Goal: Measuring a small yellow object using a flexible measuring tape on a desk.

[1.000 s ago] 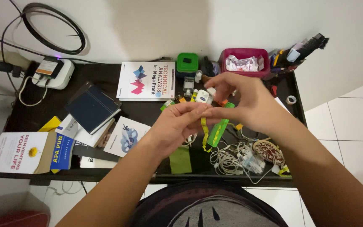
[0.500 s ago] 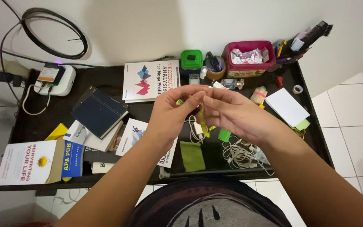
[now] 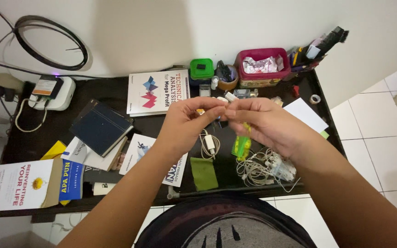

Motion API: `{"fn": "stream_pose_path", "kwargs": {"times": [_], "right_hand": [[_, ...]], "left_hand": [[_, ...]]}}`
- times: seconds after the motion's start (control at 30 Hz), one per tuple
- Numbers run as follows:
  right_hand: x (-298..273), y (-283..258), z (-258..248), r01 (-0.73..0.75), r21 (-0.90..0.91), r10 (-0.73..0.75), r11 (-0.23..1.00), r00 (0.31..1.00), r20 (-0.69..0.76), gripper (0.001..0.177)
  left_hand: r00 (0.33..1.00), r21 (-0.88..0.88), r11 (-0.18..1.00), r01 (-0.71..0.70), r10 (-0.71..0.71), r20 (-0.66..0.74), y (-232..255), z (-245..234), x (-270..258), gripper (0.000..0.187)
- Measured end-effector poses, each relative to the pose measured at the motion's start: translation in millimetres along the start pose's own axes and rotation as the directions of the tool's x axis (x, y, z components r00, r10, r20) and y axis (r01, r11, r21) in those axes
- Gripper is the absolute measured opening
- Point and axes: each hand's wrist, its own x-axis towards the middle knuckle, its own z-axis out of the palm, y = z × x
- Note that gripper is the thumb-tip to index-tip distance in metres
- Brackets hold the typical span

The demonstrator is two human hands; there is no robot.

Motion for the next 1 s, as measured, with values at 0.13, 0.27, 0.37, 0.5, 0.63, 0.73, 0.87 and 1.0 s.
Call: {"fn": "stream_pose_path", "kwargs": {"times": [0.13,0.27,0.37,0.5,0.63,0.73,0.87,1.0], "right_hand": [[-5,-8,-13,-0.098,0.007,0.098,0.995,0.981,-0.169,0.013],[-6,-7,-32,-0.044,-0.052,0.041,0.998,0.997,-0.059,0.015],[-7,-7,-46,-0.047,-0.083,0.041,0.995,0.996,-0.075,0.016],[-13,-15,-44,-0.039,-0.36,-0.003,0.932,0.993,-0.116,0.018],[-14,-13,-60,-0.057,-0.408,0.007,0.911,0.992,-0.123,0.018],[-10,-10,-75,-0.001,-0.335,-0.023,0.942,0.997,-0.068,0.017],[-10,-13,-82,-0.04,-0.332,0.015,0.942,0.997,-0.078,0.015],[-9,-16,-82,-0.058,-0.401,0.022,0.914,0.995,-0.094,0.016]], "left_hand": [[0.997,0.235,0.97,-0.056,0.043,0.064,18,6,3,0.015],[0.942,0.502,0.797,-0.335,0.287,0.173,26,16,8,0.014],[0.885,0.609,0.644,-0.464,0.365,0.289,33,24,16,0.013],[0.885,0.673,0.576,-0.465,0.324,0.334,39,39,21,0.01],[0.862,0.722,0.477,-0.502,0.349,0.368,41,51,28,0.009],[0.868,0.749,0.448,-0.488,0.342,0.361,44,60,32,0.011],[0.89,0.815,0.375,-0.442,0.295,0.347,40,70,36,0.011],[0.903,0.859,0.308,-0.409,0.271,0.333,33,75,39,0.012]]}}
